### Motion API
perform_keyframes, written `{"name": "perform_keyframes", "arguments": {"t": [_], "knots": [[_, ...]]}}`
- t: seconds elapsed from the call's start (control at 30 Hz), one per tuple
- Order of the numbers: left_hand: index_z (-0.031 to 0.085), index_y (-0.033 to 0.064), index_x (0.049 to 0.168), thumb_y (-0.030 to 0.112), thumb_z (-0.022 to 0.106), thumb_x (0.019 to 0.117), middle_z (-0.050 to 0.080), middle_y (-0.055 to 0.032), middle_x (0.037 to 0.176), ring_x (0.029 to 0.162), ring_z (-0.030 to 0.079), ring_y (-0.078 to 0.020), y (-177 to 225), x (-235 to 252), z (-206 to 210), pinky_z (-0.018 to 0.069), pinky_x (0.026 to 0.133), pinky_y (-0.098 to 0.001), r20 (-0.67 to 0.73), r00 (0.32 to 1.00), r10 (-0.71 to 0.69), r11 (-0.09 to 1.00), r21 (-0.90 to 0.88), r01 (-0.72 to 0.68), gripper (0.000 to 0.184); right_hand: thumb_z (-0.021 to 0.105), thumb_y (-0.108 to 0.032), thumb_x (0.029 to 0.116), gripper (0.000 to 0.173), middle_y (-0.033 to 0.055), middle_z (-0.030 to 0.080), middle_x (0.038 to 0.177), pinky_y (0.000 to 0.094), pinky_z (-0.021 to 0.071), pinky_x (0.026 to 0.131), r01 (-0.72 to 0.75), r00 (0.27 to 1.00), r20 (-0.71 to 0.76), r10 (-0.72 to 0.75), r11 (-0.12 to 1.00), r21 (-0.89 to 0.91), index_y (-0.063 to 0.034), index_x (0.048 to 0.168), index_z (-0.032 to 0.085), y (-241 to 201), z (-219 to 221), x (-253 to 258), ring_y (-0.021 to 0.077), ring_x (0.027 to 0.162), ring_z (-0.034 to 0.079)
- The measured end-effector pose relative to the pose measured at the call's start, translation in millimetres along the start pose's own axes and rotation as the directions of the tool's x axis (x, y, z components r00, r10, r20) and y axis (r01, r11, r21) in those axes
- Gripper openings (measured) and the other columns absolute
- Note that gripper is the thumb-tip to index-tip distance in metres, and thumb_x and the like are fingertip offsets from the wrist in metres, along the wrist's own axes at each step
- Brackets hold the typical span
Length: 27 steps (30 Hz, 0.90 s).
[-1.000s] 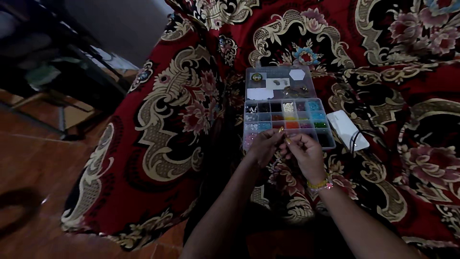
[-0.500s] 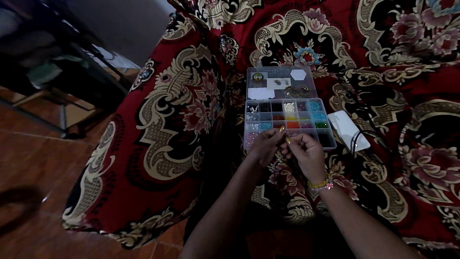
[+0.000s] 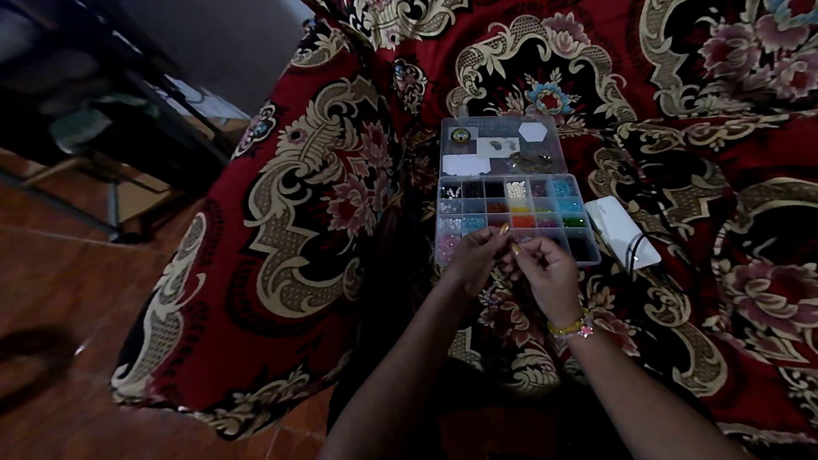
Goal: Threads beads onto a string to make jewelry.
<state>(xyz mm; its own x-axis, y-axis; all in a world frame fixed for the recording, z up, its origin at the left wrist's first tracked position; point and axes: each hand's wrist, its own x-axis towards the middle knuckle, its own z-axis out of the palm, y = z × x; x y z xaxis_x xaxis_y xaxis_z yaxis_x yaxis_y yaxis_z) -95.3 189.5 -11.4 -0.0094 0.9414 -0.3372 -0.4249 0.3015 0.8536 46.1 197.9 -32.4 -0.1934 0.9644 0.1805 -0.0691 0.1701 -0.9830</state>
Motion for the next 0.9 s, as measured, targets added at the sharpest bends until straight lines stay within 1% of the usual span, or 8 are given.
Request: {"name": "perform_keyframes", "arguments": {"t": [0.3,0.43,0.53,0.63,0.73,0.8,0.83,0.9], "knots": [[0.064,0.0020,0.096,0.008,0.047,0.1069,0.066,-0.0015,0.082,0.070,0.064,-0.0071,-1.5,1.4,-1.4,0.0561,0.069,-0.0233,0.026,0.999,0.028,0.998,0.048,-0.029,0.020,0.062,-0.003,0.0927,0.005,0.0006,0.073,0.077,0.0212,0.0601,0.057,-0.008,1.000,-0.006,0.008,1.000,-0.007,-0.0011,0.090,0.067,-1.4,-0.6,0.5,0.0065,0.062,0.070],[0.067,0.0004,0.097,0.005,0.053,0.1036,0.067,-0.0006,0.082,0.074,0.064,-0.0062,-1.6,1.1,-3.8,0.0559,0.073,-0.0236,0.043,0.992,0.118,0.981,0.149,-0.124,0.016,0.061,-0.003,0.0950,0.008,0.0010,0.074,0.077,0.0211,0.0602,0.056,-0.033,0.999,-0.003,0.033,0.999,0.005,-0.0006,0.090,0.067,-1.9,-0.9,1.5,0.0069,0.062,0.070],[0.069,0.0001,0.095,0.003,0.058,0.1009,0.069,-0.0005,0.083,0.077,0.066,-0.0062,-0.6,-0.1,-3.9,0.0573,0.077,-0.0246,0.045,0.979,0.197,0.957,0.210,-0.202,0.014,0.060,-0.003,0.0968,0.009,0.0020,0.074,0.077,0.0215,0.0606,0.057,-0.070,0.997,-0.008,0.071,0.997,0.010,0.0005,0.092,0.067,-3.6,-1.0,2.2,0.0078,0.062,0.071],[0.073,-0.0008,0.095,0.004,0.061,0.0988,0.072,-0.0010,0.085,0.080,0.068,-0.0058,-0.6,0.7,-6.6,0.0575,0.081,-0.0257,0.073,0.950,0.303,0.898,0.312,-0.310,0.013,0.057,-0.002,0.0996,0.012,0.0033,0.074,0.078,0.0230,0.0607,0.057,-0.122,0.992,-0.001,0.123,0.989,0.080,0.0020,0.095,0.067,-4.1,-2.2,4.4,0.0091,0.063,0.071],[0.075,-0.0021,0.094,0.007,0.062,0.0986,0.073,-0.0051,0.096,0.087,0.068,-0.0057,-1.6,1.0,-9.1,0.0572,0.083,-0.0252,0.114,0.895,0.432,0.764,0.480,-0.430,0.016,0.053,-0.001,0.1008,0.016,0.0049,0.075,0.081,0.0241,0.0603,0.059,-0.189,0.982,0.039,0.185,0.969,0.156,0.0032,0.099,0.067,-2.4,-5.6,7.5,0.0100,0.065,0.071],[0.075,-0.0024,0.095,0.008,0.064,0.0983,0.073,-0.0069,0.098,0.088,0.069,-0.0059,-2.0,0.1,-8.9,0.0579,0.083,-0.0245,0.122,0.871,0.476,0.702,0.544,-0.459,0.016,0.051,-0.002,0.1011,0.017,0.0054,0.075,0.081,0.0245,0.0600,0.059,-0.216,0.976,0.055,0.209,0.960,0.181,0.0030,0.100,0.067,-2.3,-6.4,8.2,0.0105,0.065,0.071],[0.075,-0.0023,0.096,0.008,0.064,0.0981,0.073,-0.0064,0.097,0.086,0.068,-0.0058,-2.6,0.0,-8.9,0.0578,0.082,-0.0244,0.120,0.869,0.479,0.703,0.541,-0.462,0.015,0.052,-0.003,0.1010,0.016,0.0053,0.075,0.081,0.0243,0.0601,0.059,-0.211,0.977,0.060,0.204,0.960,0.181,0.0025,0.100,0.067,-2.2,-6.4,8.1,0.0105,0.065,0.071],[0.074,-0.0019,0.099,0.006,0.066,0.0969,0.073,-0.0046,0.092,0.081,0.068,-0.0059,-2.6,-0.4,-7.8,0.0581,0.078,-0.0245,0.108,0.885,0.453,0.756,0.479,-0.446,0.011,0.054,-0.003,0.1002,0.014,0.0044,0.075,0.082,0.0239,0.0600,0.059,-0.177,0.983,0.072,0.167,0.969,0.170,0.0016,0.100,0.067,-1.4,-6.4,7.1,0.0101,0.065,0.070]]}}
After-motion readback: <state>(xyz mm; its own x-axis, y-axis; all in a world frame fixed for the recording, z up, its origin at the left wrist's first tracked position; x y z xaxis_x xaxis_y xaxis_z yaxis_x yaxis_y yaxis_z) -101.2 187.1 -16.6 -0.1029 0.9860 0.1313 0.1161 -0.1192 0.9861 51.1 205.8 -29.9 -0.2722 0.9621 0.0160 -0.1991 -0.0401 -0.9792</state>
